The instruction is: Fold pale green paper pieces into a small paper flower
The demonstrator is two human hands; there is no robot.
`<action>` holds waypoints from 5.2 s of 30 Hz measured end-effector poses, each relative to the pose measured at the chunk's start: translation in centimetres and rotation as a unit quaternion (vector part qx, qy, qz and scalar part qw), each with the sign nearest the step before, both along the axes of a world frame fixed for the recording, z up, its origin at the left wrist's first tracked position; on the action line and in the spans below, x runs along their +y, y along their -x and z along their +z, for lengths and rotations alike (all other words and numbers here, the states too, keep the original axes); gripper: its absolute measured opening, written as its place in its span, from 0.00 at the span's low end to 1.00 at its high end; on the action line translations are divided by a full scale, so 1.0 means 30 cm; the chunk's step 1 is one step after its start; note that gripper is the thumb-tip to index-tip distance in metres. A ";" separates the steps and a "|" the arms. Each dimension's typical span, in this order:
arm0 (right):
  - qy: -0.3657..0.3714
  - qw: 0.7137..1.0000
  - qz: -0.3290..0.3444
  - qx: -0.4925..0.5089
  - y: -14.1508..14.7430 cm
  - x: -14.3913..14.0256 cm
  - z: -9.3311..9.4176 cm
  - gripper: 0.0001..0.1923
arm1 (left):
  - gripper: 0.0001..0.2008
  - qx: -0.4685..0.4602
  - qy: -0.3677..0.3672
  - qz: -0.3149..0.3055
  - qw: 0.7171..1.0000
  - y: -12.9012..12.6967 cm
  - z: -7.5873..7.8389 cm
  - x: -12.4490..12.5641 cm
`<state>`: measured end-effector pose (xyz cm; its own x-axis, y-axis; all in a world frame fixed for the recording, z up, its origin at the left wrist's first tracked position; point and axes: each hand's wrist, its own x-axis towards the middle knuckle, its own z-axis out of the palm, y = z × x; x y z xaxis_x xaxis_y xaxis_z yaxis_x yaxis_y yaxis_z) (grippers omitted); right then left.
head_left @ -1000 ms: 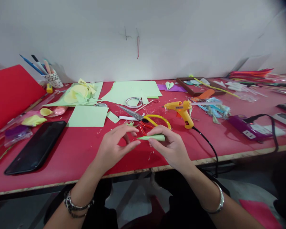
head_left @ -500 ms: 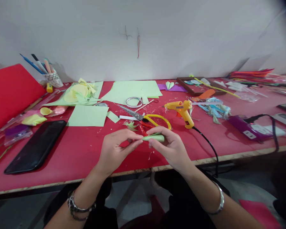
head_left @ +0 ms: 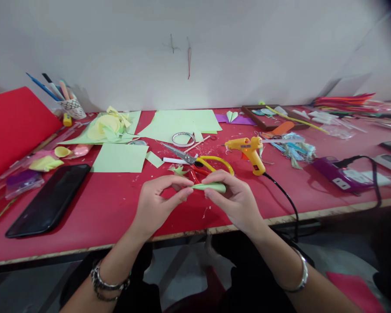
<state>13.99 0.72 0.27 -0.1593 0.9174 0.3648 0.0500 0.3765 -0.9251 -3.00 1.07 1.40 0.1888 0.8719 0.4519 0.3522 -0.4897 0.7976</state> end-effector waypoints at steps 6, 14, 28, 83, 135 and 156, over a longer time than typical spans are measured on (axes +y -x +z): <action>-0.086 0.994 -0.038 -0.059 0.002 -0.006 -0.001 0.05 | 0.04 0.023 0.005 0.007 1.000 -0.001 -0.002 0.002; -0.010 0.999 -0.036 -0.039 0.003 -0.004 -0.014 0.13 | 0.03 0.093 -0.050 0.035 0.994 -0.005 -0.004 0.001; 0.017 1.000 -0.003 -0.016 0.004 -0.001 -0.016 0.07 | 0.11 0.033 0.062 -0.040 0.997 -0.017 -0.023 0.001; -0.041 0.864 -0.394 -0.311 -0.310 0.180 -0.083 0.16 | 0.21 0.168 0.154 0.054 0.972 0.026 -0.020 0.036; -0.149 0.833 -0.367 -0.385 -0.098 0.024 -0.018 0.16 | 0.16 0.475 -0.245 0.214 0.817 0.016 -0.037 0.020; -0.115 0.829 -0.389 -0.385 -0.110 0.029 -0.013 0.10 | 0.14 0.476 -0.265 0.223 0.808 0.016 -0.044 0.015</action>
<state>17.30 1.60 -0.12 0.1820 0.7720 0.6090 0.9027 0.1144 -0.4148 -3.47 1.53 0.09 0.3903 0.6814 0.6191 0.9191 -0.3277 -0.2186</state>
